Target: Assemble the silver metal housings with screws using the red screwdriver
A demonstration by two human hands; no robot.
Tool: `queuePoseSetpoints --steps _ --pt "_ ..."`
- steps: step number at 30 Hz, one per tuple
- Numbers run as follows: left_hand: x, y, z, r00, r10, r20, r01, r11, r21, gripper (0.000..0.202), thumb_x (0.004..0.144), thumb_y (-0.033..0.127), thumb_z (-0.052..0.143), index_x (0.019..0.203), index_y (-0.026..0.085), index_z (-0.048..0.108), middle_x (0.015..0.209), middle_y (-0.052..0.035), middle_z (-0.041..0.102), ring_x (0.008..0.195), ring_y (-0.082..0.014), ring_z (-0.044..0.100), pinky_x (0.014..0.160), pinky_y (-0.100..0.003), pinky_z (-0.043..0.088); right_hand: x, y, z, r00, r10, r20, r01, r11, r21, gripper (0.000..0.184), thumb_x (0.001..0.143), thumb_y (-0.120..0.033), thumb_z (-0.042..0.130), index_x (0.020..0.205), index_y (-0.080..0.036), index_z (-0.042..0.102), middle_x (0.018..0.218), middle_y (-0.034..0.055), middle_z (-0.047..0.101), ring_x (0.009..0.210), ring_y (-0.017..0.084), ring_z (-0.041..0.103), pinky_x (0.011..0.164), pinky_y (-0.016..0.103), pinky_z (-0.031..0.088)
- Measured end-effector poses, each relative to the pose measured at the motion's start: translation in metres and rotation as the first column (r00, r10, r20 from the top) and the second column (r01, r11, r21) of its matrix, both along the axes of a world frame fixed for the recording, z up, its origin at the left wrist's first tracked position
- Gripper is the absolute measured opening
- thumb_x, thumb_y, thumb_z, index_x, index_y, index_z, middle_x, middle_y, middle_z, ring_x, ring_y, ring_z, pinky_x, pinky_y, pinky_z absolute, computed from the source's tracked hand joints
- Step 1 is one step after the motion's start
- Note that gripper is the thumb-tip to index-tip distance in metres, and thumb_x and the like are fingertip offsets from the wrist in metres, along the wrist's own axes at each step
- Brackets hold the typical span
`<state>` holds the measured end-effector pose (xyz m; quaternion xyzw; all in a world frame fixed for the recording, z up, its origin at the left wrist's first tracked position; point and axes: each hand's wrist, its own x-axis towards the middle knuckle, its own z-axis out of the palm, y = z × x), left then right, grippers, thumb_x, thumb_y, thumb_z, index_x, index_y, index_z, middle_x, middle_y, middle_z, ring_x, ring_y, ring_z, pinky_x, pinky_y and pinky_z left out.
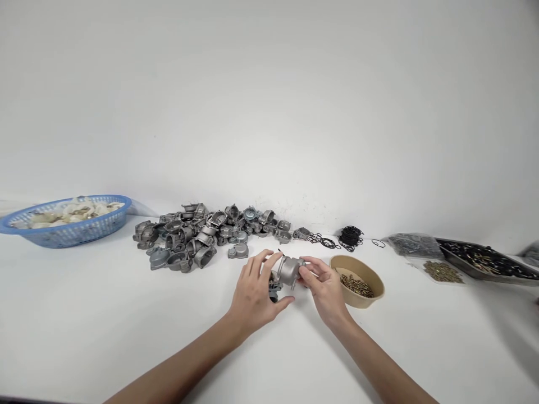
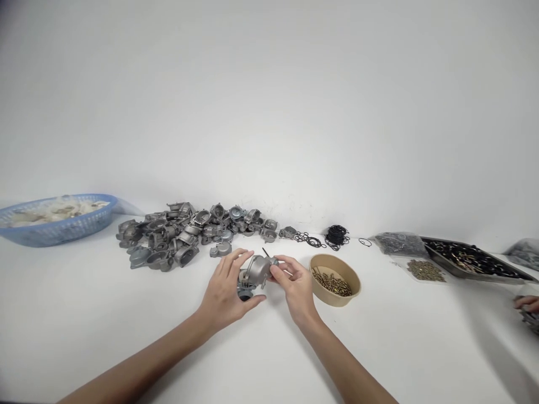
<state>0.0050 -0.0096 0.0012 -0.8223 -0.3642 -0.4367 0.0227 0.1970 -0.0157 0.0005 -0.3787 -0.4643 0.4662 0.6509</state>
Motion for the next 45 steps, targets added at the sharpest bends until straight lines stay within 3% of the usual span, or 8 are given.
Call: queuePoseSetpoints --steps 4,9,12,17,25,33,38,45 --pt "-0.005 0.004 -0.007 0.996 0.085 -0.027 -0.089 0.957 -0.277 0.07 0.069 0.037 0.081 0.13 0.025 0.049 0.123 -0.0102 0.053 0.113 -0.0334 0.055 0.092 -0.049 0.051 0.013 0.006 0.001 0.994 -0.105 -0.008 0.105 0.994 -0.017 0.044 0.072 -0.041 0.085 0.109 -0.02 0.071 0.088 0.0025 0.068 0.075 0.019 0.069 0.073 0.034 0.06" --pt "-0.013 0.015 -0.005 0.984 -0.134 0.117 0.176 0.827 -0.534 0.047 0.073 0.022 0.07 0.117 0.027 0.055 0.119 -0.0051 0.056 0.103 -0.0243 0.06 0.088 -0.038 0.052 0.019 0.006 0.008 0.987 -0.141 0.072 0.146 0.988 -0.056 0.049 0.07 -0.041 0.086 0.108 -0.016 0.071 0.086 0.0039 0.069 0.076 0.018 0.067 0.073 0.033 0.058" --pt "-0.018 0.022 -0.002 0.927 -0.269 0.26 0.374 0.69 -0.62 0.06 0.071 0.014 0.069 0.126 0.027 0.05 0.128 -0.0072 0.055 0.113 -0.0253 0.057 0.089 -0.035 0.051 0.017 0.003 0.013 0.985 -0.145 0.097 0.15 0.988 -0.047 0.049 0.068 -0.041 0.088 0.105 -0.016 0.069 0.082 0.0048 0.072 0.075 0.019 0.067 0.072 0.033 0.057" --pt "-0.02 0.03 -0.008 0.763 -0.392 0.514 0.644 0.382 -0.663 0.068 0.071 0.007 0.067 0.132 0.028 0.043 0.137 -0.0112 0.05 0.12 -0.026 0.054 0.079 -0.029 0.048 0.021 0.001 0.019 0.975 -0.124 0.185 0.13 0.991 -0.022 0.044 0.066 -0.04 0.088 0.099 -0.017 0.072 0.089 0.0088 0.076 0.082 0.023 0.07 0.071 0.032 0.056" --pt "-0.01 0.038 -0.026 0.606 -0.359 0.71 0.784 0.116 -0.61 0.072 0.065 0.004 0.072 0.128 0.026 0.044 0.117 -0.0083 0.062 0.1 -0.0225 0.06 0.072 -0.027 0.043 0.016 0.012 0.024 0.92 0.14 0.365 -0.106 0.988 -0.111 0.036 0.068 -0.037 0.084 0.096 -0.016 0.079 0.083 0.0068 0.075 0.077 0.02 0.066 0.071 0.032 0.051" --pt "-0.007 0.036 -0.028 0.589 -0.256 0.766 0.802 0.067 -0.594 0.115 0.064 0.006 0.078 0.151 0.038 0.01 0.117 -0.0092 0.06 0.106 -0.027 0.058 0.071 -0.03 0.045 0.004 0.018 0.033 0.912 0.19 0.363 -0.16 0.981 -0.111 0.035 0.071 -0.036 0.082 0.1 -0.016 0.079 0.08 0.0047 0.074 0.071 0.017 0.062 0.068 0.03 0.05" --pt "-0.007 0.037 -0.03 0.586 -0.262 0.767 0.803 0.057 -0.594 0.117 0.065 0.007 0.079 0.153 0.039 0.009 0.124 -0.0112 0.059 0.11 -0.0293 0.058 0.074 -0.034 0.048 0.009 0.017 0.031 0.903 0.205 0.377 -0.176 0.978 -0.11 0.038 0.073 -0.039 0.08 0.103 -0.016 0.078 0.083 0.006 0.074 0.073 0.018 0.063 0.069 0.031 0.051" --pt "-0.008 0.035 -0.027 0.609 -0.258 0.75 0.787 0.08 -0.612 0.116 0.063 0.007 0.08 0.154 0.037 0.014 0.123 -0.0114 0.061 0.11 -0.0298 0.06 0.075 -0.034 0.051 0.0 0.011 0.03 0.774 0.239 0.587 -0.257 0.965 -0.054 0.035 0.082 -0.044 0.071 0.104 -0.018 0.077 0.102 0.0098 0.076 0.088 0.024 0.069 0.078 0.035 0.055"
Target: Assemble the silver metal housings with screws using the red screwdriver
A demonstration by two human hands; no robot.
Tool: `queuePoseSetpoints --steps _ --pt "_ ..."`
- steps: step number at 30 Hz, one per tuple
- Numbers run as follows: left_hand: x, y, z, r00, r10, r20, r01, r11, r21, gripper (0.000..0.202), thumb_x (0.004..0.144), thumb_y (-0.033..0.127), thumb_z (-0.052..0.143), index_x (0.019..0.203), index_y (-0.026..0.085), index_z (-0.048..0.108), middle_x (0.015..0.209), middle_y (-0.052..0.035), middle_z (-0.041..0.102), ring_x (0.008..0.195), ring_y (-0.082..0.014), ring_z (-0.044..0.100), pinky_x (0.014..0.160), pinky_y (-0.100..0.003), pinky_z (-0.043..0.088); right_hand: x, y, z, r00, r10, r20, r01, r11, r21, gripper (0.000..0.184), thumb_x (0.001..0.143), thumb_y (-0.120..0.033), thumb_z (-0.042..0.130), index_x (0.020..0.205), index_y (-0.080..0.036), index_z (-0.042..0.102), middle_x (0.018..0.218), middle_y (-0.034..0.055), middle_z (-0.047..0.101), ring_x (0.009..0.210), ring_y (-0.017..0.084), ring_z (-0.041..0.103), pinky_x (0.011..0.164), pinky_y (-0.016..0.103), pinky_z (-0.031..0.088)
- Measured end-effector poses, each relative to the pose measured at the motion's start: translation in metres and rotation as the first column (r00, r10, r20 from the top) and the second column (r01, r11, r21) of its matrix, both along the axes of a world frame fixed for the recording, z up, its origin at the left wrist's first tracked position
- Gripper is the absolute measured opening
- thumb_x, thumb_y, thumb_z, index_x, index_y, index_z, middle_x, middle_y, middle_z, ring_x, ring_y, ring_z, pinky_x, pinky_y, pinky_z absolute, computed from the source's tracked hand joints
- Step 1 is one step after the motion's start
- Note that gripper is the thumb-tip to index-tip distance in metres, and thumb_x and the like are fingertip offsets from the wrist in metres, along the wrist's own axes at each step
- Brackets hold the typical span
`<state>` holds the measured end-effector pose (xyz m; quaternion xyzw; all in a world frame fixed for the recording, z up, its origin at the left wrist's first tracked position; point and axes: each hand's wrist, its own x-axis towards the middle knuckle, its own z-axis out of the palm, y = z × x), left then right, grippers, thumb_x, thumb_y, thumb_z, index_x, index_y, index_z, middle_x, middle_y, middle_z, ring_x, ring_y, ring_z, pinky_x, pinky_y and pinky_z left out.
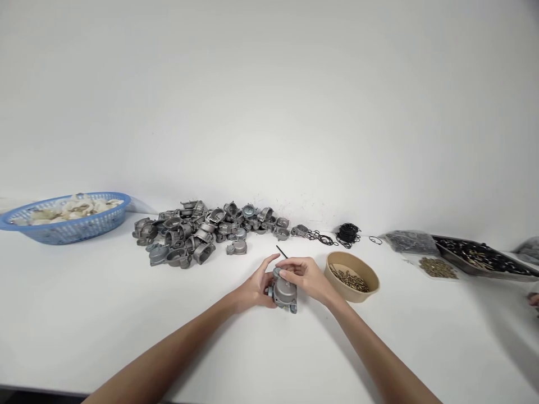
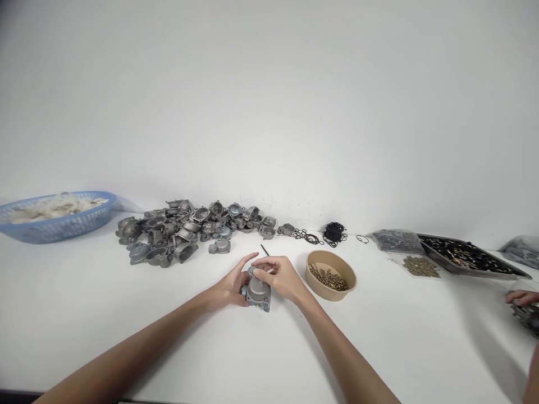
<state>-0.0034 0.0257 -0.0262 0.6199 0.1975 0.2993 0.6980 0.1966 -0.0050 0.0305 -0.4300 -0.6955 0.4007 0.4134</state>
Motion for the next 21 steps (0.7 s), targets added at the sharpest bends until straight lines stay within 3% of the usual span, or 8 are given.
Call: queuePoseSetpoints --steps 3,4,6,7,10,13,16,21 --pt "0.0 -0.003 0.005 0.999 0.046 -0.015 -0.045 0.999 0.022 0.106 0.062 0.006 0.081 0.149 0.032 0.028 0.113 -0.0078 0.063 0.105 -0.0265 0.062 0.08 -0.035 0.05 0.019 -0.001 0.011 0.963 -0.198 0.183 0.163 0.968 0.191 0.031 0.088 -0.044 0.063 0.107 -0.023 0.076 0.112 0.0083 0.074 0.094 0.023 0.068 0.078 0.034 0.053" --pt "-0.001 -0.004 0.007 0.998 0.066 -0.021 -0.065 0.998 0.021 0.103 0.061 0.006 0.081 0.148 0.031 0.031 0.111 -0.0072 0.064 0.104 -0.0259 0.063 0.081 -0.036 0.05 0.032 0.0 0.014 0.913 -0.321 0.251 0.257 0.932 0.255 0.029 0.089 -0.043 0.06 0.105 -0.024 0.077 0.111 0.0079 0.074 0.095 0.023 0.068 0.079 0.034 0.053" --pt "-0.002 -0.003 0.01 0.995 0.098 -0.027 -0.098 0.995 0.007 0.1 0.061 0.006 0.081 0.146 0.029 0.033 0.114 -0.0087 0.063 0.107 -0.0269 0.062 0.084 -0.037 0.05 0.062 0.002 0.017 0.739 -0.543 0.398 0.443 0.838 0.319 0.027 0.091 -0.04 0.055 0.098 -0.025 0.077 0.107 0.0063 0.075 0.094 0.022 0.067 0.079 0.032 0.05" --pt "-0.003 -0.002 0.01 0.994 0.11 -0.029 -0.11 0.994 0.001 0.1 0.061 0.006 0.081 0.146 0.028 0.034 0.117 -0.0103 0.063 0.11 -0.0282 0.061 0.084 -0.037 0.05 0.078 0.004 0.017 0.682 -0.586 0.438 0.497 0.81 0.311 0.025 0.089 -0.036 0.056 0.094 -0.024 0.077 0.101 0.0072 0.076 0.092 0.023 0.068 0.077 0.032 0.049" --pt "-0.005 0.003 0.01 0.993 0.118 -0.022 -0.118 0.993 0.01 0.097 0.059 0.006 0.081 0.144 0.024 0.039 0.124 -0.0147 0.061 0.119 -0.032 0.057 0.085 -0.038 0.05 0.12 0.008 0.009 0.615 -0.566 0.549 0.549 0.807 0.217 0.014 0.076 -0.026 0.066 0.081 -0.022 0.078 0.075 0.0082 0.074 0.07 0.024 0.066 0.059 0.03 0.043" --pt "-0.006 0.007 0.007 0.995 0.096 0.002 -0.096 0.994 0.049 0.09 0.061 0.009 0.082 0.143 0.022 0.045 0.128 -0.0153 0.061 0.123 -0.0336 0.054 0.086 -0.038 0.05 0.145 0.013 -0.005 0.608 -0.48 0.632 0.541 0.834 0.113 0.014 0.061 -0.015 0.072 0.071 -0.023 0.078 0.069 0.0054 0.073 0.059 0.02 0.062 0.054 0.029 0.04" --pt "-0.006 0.007 0.007 0.996 0.09 -0.015 -0.089 0.994 0.067 0.091 0.063 0.008 0.079 0.146 0.02 0.043 0.13 -0.0169 0.061 0.127 -0.0349 0.051 0.089 -0.039 0.049 0.153 0.018 -0.015 0.604 -0.421 0.677 0.54 0.841 0.04 0.011 0.055 -0.011 0.072 0.057 -0.022 0.071 0.064 0.0048 0.071 0.058 0.02 0.061 0.054 0.029 0.04" --pt "-0.007 0.004 0.012 0.983 0.142 -0.119 -0.138 0.99 0.043 0.104 0.063 0.007 0.075 0.155 0.023 0.028 0.138 -0.0142 0.056 0.134 -0.0325 0.044 0.096 -0.042 0.046 0.156 0.021 -0.019 0.603 -0.407 0.686 0.553 0.833 0.008 0.011 0.058 -0.011 0.068 0.054 -0.021 0.069 0.064 0.0053 0.069 0.056 0.02 0.061 0.052 0.029 0.039"
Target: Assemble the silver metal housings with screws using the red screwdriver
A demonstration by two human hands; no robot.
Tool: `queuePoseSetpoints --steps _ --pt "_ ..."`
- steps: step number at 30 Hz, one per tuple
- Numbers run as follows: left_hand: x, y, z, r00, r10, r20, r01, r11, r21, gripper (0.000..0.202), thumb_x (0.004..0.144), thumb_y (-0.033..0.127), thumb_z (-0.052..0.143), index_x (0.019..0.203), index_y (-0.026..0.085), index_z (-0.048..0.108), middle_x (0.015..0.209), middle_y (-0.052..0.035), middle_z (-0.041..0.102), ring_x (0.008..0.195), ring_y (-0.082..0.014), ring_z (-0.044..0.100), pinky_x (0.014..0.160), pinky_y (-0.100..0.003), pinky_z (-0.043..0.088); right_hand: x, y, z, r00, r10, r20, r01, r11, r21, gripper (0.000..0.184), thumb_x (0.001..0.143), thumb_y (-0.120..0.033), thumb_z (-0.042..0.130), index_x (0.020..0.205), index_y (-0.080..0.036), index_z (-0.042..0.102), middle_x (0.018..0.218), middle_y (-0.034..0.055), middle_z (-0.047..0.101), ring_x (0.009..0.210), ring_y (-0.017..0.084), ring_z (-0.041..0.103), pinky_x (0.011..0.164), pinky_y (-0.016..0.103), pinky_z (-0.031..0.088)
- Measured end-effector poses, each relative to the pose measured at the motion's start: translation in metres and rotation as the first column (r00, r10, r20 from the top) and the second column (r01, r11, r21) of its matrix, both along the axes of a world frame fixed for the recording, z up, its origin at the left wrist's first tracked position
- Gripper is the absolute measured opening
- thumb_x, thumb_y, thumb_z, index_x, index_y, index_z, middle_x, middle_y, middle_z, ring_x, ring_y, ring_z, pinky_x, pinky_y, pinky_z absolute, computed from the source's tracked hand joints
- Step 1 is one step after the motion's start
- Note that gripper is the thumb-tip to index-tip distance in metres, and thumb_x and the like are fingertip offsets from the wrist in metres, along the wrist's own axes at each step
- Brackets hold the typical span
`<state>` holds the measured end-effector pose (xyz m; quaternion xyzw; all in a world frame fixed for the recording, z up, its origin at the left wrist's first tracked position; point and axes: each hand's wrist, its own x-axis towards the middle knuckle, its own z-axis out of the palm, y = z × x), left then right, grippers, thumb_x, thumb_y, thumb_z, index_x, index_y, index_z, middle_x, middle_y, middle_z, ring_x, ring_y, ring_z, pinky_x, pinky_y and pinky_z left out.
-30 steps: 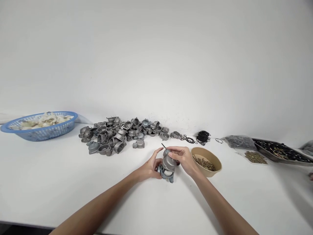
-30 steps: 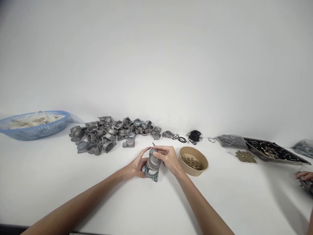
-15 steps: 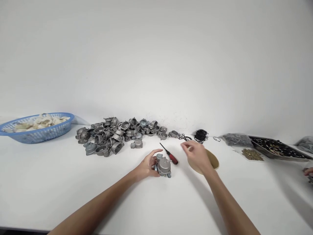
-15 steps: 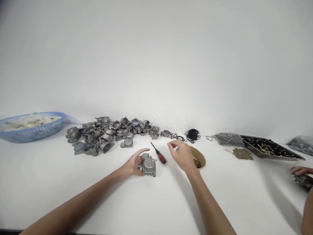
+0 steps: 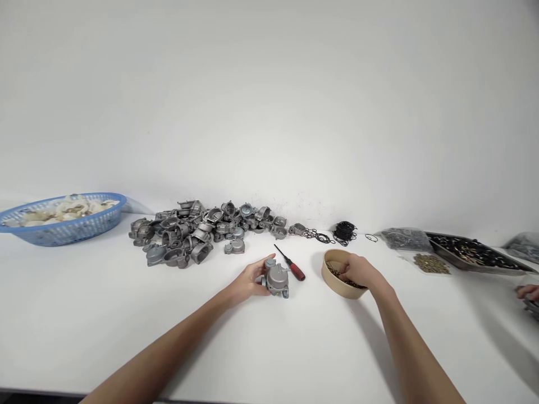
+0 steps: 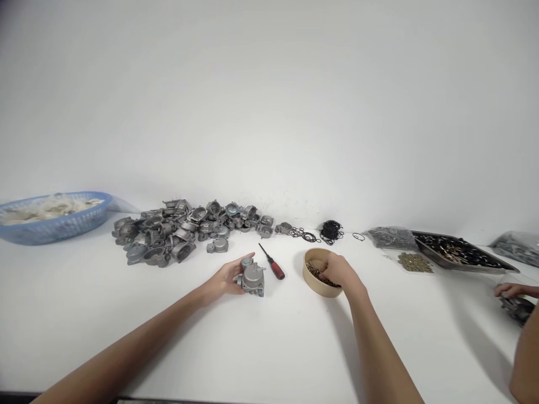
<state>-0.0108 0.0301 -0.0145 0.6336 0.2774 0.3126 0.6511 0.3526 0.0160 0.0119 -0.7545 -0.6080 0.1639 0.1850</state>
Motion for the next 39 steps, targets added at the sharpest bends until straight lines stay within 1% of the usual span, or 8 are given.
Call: queuePoseSetpoints --steps 9,13,18,21,24,26,33,39 --pt "-0.002 0.002 0.004 0.999 -0.046 -0.025 0.049 0.987 0.153 0.064 0.067 0.009 0.066 0.13 0.022 0.062 0.153 -0.0093 0.043 0.143 -0.0355 0.034 0.107 -0.05 0.041 0.0 -0.005 0.008 0.999 -0.011 -0.054 0.017 0.994 0.111 0.009 0.059 -0.024 0.077 0.054 -0.017 0.074 0.066 0.0136 0.072 0.057 0.023 0.062 0.05 0.03 0.039" --pt "-0.014 0.003 0.01 0.992 -0.029 -0.119 0.053 0.979 0.197 0.078 0.071 0.011 0.067 0.146 0.025 0.049 0.158 -0.0096 0.037 0.144 -0.0334 0.033 0.111 -0.05 0.039 -0.008 -0.007 0.018 0.991 0.015 -0.136 0.016 0.974 0.228 0.013 0.067 -0.031 0.074 0.065 -0.018 0.078 0.073 0.012 0.075 0.066 0.025 0.066 0.057 0.032 0.045" --pt "-0.031 -0.004 0.036 0.937 0.262 -0.23 -0.125 0.868 0.48 0.072 0.078 0.016 0.065 0.146 0.034 0.047 0.152 -0.007 0.045 0.133 -0.0285 0.046 0.11 -0.047 0.04 -0.057 -0.019 0.029 0.945 0.186 -0.27 -0.067 0.916 0.396 0.028 0.083 -0.047 0.066 0.089 -0.023 0.08 0.086 0.007 0.077 0.075 0.024 0.07 0.066 0.033 0.055" --pt "-0.029 -0.017 0.055 0.913 0.369 -0.177 -0.198 0.778 0.596 0.024 0.086 0.028 0.065 0.107 0.024 0.076 0.106 -0.0082 0.071 0.096 -0.0226 0.062 0.088 -0.037 0.05 -0.102 -0.036 0.029 0.815 0.555 -0.168 -0.356 0.707 0.611 0.014 0.086 -0.037 0.07 0.086 -0.028 0.081 0.087 0.0053 0.076 0.079 0.023 0.07 0.069 0.033 0.057" --pt "-0.019 -0.03 0.061 0.958 0.229 -0.171 -0.124 0.873 0.472 0.024 0.083 0.04 0.072 0.094 0.018 0.078 0.078 -0.0054 0.07 0.072 -0.0163 0.06 0.071 -0.03 0.05 -0.135 -0.052 0.022 0.695 0.719 -0.007 -0.536 0.525 0.662 0.018 0.092 -0.024 0.064 0.093 -0.03 0.081 0.09 0.0048 0.075 0.074 0.018 0.07 0.063 0.028 0.056" --pt "-0.013 -0.037 0.057 0.975 0.131 -0.179 -0.062 0.936 0.346 0.027 0.078 0.041 0.078 0.089 0.016 0.077 0.073 -0.0041 0.07 0.068 -0.0154 0.06 0.069 -0.029 0.051 -0.146 -0.058 0.016 0.661 0.75 0.036 -0.574 0.473 0.668 0.021 0.092 -0.02 0.062 0.096 -0.028 0.081 0.09 0.0056 0.074 0.072 0.016 0.069 0.058 0.026 0.054" --pt "-0.002 -0.042 0.039 0.992 -0.018 -0.126 0.03 0.996 0.088 0.02 0.072 0.029 0.082 0.079 0.015 0.07 0.073 -0.0023 0.071 0.07 -0.0157 0.064 0.07 -0.029 0.052 -0.149 -0.061 0.008 0.592 0.805 -0.031 -0.626 0.484 0.611 0.02 0.092 -0.018 0.062 0.089 -0.026 0.08 0.088 0.0041 0.074 0.074 0.016 0.07 0.072 0.029 0.057" --pt "-0.007 -0.036 0.047 0.981 0.055 -0.185 -0.017 0.98 0.201 0.016 0.075 0.027 0.079 0.087 0.017 0.075 0.078 -0.0028 0.073 0.076 -0.0169 0.066 0.075 -0.03 0.053 -0.144 -0.055 0.014 0.612 0.777 -0.148 -0.518 0.535 0.668 0.013 0.087 -0.019 0.071 0.09 -0.028 0.08 0.087 0.0028 0.076 0.077 0.018 0.071 0.075 0.032 0.059"
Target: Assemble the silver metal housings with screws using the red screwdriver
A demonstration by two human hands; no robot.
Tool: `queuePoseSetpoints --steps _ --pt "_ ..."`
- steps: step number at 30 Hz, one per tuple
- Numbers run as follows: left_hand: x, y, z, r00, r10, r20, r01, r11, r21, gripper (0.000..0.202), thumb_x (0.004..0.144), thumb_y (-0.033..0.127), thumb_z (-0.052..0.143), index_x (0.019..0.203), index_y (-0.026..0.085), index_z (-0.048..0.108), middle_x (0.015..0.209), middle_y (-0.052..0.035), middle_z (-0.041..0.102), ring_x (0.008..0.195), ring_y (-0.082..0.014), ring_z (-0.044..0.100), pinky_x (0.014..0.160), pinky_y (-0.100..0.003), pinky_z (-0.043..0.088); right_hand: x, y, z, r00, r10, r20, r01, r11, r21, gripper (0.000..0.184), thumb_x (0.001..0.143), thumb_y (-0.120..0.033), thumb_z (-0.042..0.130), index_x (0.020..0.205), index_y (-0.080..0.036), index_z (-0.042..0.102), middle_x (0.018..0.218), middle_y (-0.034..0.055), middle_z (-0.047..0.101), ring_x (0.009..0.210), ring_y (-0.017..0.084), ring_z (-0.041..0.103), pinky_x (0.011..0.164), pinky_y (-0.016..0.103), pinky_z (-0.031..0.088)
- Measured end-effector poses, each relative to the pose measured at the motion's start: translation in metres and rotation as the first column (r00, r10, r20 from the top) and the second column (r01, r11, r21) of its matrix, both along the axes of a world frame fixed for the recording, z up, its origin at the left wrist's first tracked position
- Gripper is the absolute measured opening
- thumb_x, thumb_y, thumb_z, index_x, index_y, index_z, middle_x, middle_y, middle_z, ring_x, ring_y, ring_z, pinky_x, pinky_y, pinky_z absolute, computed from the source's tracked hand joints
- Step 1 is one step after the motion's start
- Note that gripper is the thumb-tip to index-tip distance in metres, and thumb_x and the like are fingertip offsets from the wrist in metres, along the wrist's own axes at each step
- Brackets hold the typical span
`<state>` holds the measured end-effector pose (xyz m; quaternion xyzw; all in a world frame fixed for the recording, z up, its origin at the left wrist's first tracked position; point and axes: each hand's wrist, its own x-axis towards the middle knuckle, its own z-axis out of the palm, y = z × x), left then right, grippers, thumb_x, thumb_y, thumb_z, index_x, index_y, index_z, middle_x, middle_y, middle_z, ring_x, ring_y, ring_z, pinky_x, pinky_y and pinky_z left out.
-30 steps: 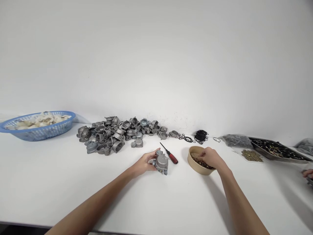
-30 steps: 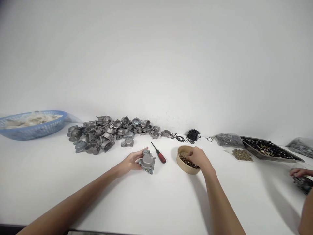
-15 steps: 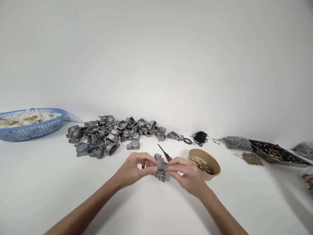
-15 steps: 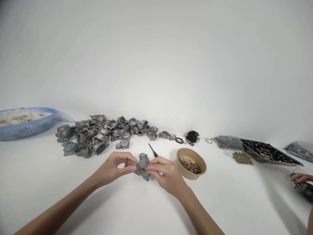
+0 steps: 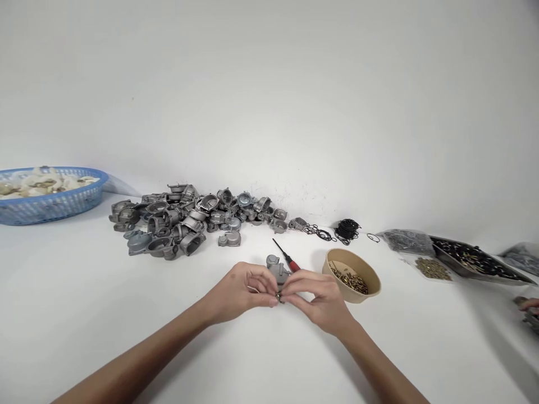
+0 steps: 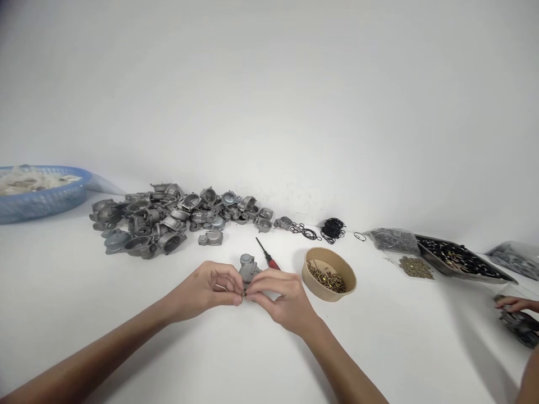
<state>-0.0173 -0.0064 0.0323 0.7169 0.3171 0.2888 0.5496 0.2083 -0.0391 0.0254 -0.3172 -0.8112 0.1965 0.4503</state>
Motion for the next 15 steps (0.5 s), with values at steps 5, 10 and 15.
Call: queuePoseSetpoints --steps 5,10,15 --pt "-0.011 0.014 0.003 0.997 0.076 -0.009 -0.074 0.986 0.146 0.02 0.084 0.029 0.07 0.1 0.02 0.079 0.096 -0.0065 0.074 0.086 -0.0193 0.069 0.08 -0.031 0.055 0.015 0.02 -0.004 0.954 -0.201 -0.224 0.183 0.978 -0.099 0.003 0.08 -0.022 0.078 0.081 -0.025 0.078 0.084 0.0045 0.078 0.079 0.022 0.073 0.073 0.035 0.059" --pt "-0.017 0.02 0.001 0.996 0.085 -0.013 -0.081 0.981 0.175 0.014 0.083 0.027 0.07 0.09 0.018 0.078 0.094 -0.0059 0.075 0.085 -0.0192 0.071 0.079 -0.029 0.057 0.02 0.035 -0.02 0.917 -0.36 -0.17 0.299 0.905 -0.303 0.01 0.08 -0.031 0.076 0.085 -0.022 0.078 0.088 0.0069 0.078 0.079 0.024 0.074 0.07 0.035 0.06" --pt "-0.015 0.019 -0.002 0.997 0.067 -0.037 -0.057 0.971 0.234 0.01 0.08 0.026 0.074 0.084 0.017 0.076 0.084 -0.0045 0.077 0.079 -0.0188 0.073 0.081 -0.03 0.059 0.012 0.038 -0.025 0.942 -0.295 -0.16 0.235 0.921 -0.311 0.016 0.079 -0.029 0.075 0.093 -0.021 0.075 0.091 0.0069 0.078 0.085 0.024 0.075 0.079 0.037 0.061"
